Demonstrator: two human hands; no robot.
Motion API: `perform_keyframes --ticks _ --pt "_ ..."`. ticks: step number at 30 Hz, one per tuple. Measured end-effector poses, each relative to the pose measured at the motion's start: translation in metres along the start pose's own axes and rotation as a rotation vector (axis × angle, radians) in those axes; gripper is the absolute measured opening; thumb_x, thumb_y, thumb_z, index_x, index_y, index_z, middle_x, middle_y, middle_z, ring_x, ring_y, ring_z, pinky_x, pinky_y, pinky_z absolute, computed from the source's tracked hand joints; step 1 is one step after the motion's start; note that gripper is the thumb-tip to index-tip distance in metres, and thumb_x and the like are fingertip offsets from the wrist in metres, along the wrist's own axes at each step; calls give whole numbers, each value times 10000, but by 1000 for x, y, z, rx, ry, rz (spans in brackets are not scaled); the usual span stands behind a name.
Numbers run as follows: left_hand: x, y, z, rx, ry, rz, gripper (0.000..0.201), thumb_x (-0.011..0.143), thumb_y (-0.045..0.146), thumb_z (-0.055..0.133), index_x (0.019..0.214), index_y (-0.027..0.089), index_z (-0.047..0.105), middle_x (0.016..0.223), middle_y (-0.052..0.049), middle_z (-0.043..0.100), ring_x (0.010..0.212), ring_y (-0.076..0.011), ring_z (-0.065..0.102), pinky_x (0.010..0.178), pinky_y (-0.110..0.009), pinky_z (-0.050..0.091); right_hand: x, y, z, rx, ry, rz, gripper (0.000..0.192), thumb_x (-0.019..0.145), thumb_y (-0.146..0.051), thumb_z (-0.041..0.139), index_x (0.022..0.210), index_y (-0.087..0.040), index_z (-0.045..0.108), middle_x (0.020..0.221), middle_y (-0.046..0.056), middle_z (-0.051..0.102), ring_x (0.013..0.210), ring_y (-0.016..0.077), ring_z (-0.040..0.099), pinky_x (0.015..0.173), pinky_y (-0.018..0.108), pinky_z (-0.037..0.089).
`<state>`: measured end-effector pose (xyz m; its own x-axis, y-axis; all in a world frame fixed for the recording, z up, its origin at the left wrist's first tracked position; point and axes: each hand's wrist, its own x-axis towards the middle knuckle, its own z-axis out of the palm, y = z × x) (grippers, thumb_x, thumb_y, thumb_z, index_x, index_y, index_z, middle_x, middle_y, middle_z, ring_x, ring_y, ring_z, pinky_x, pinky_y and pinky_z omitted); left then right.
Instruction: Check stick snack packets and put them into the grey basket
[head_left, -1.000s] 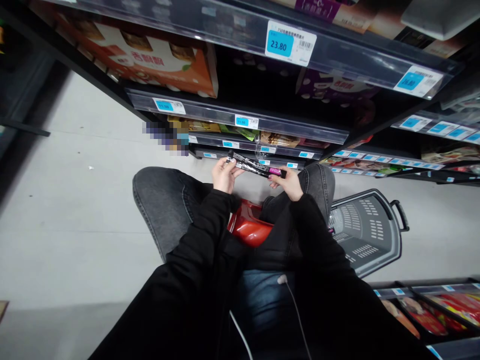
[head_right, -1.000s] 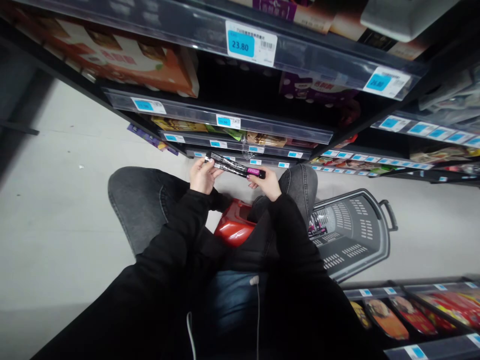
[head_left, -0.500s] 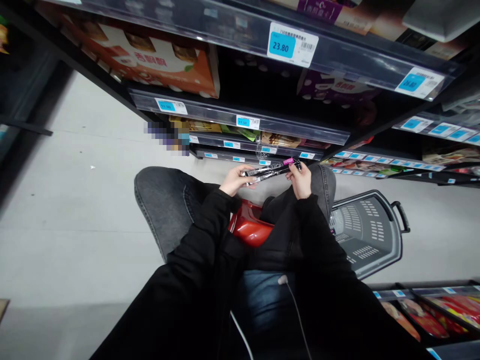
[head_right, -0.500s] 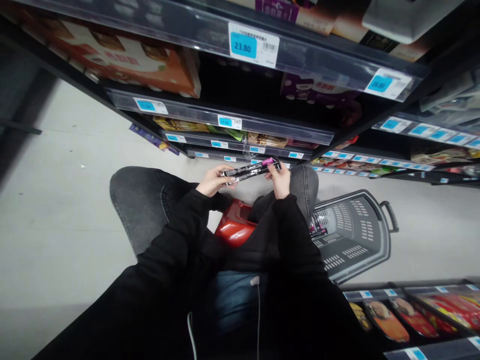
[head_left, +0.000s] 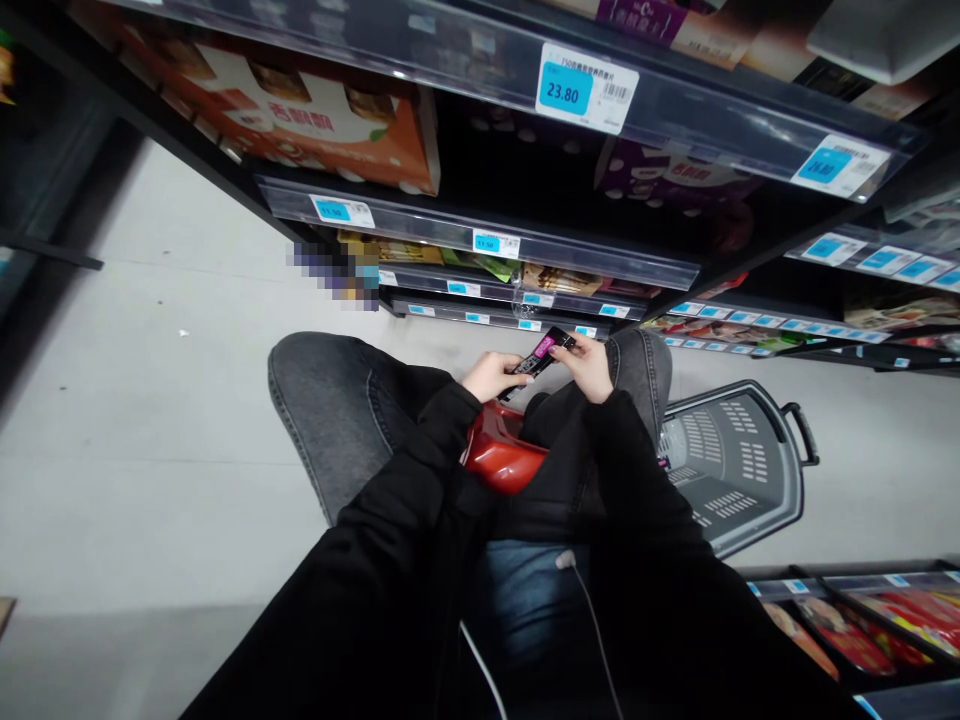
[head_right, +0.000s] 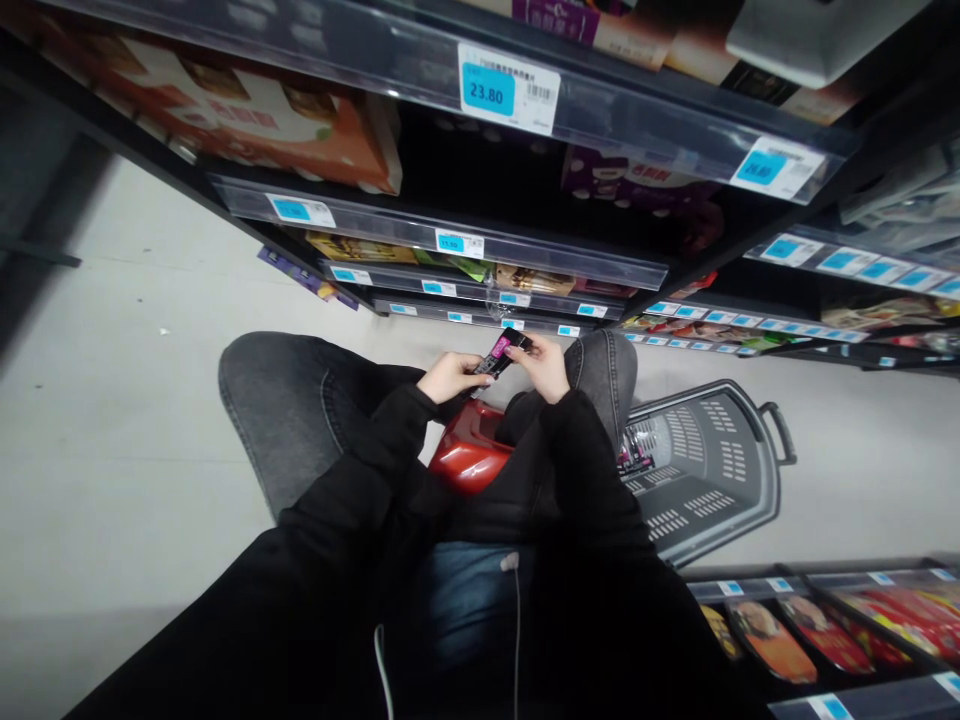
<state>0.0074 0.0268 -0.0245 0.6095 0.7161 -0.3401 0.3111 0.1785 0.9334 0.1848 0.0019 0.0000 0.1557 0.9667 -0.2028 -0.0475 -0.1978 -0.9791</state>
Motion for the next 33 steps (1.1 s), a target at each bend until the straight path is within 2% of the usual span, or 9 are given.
perform_keyframes --ticks 5,13,20,28,33 --pt "-1 1 1 130 64 60 232 678 338 630 682 106 620 564 -1 612 526 -98 533 507 -186 378 2 4 0 12 64 -9 316 533 -370 734 748 -182 600 648 -29 603 590 122 579 594 283 518" --pt "-3 6 2 148 74 65 220 686 333 618 673 114 608 558 1 604 519 -97 529 501 -186 376 3 9 -2 30 60 -20 333 627 -479 648 801 -198 611 641 -29 592 573 114 559 597 288 523" --pt "-2 6 4 154 84 71 225 680 336 622 702 112 606 567 3 604 528 -99 533 512 -189 378 4 12 -3 83 66 -17 340 659 -515 601 776 -196 610 719 -9 588 633 120 556 587 276 522" --pt "-3 8 5 73 59 38 238 668 351 638 692 120 588 563 1 604 523 -107 547 498 -197 390 4 11 -3 117 67 14 317 654 -495 612 751 -193 592 685 -18 570 601 110 548 578 273 517" --pt "-3 7 7 -54 33 -14 270 656 368 651 723 113 594 567 -11 618 525 -124 571 506 -219 429 3 10 1 46 3 28 364 565 -400 711 817 -192 549 741 -17 612 674 120 582 650 278 514"
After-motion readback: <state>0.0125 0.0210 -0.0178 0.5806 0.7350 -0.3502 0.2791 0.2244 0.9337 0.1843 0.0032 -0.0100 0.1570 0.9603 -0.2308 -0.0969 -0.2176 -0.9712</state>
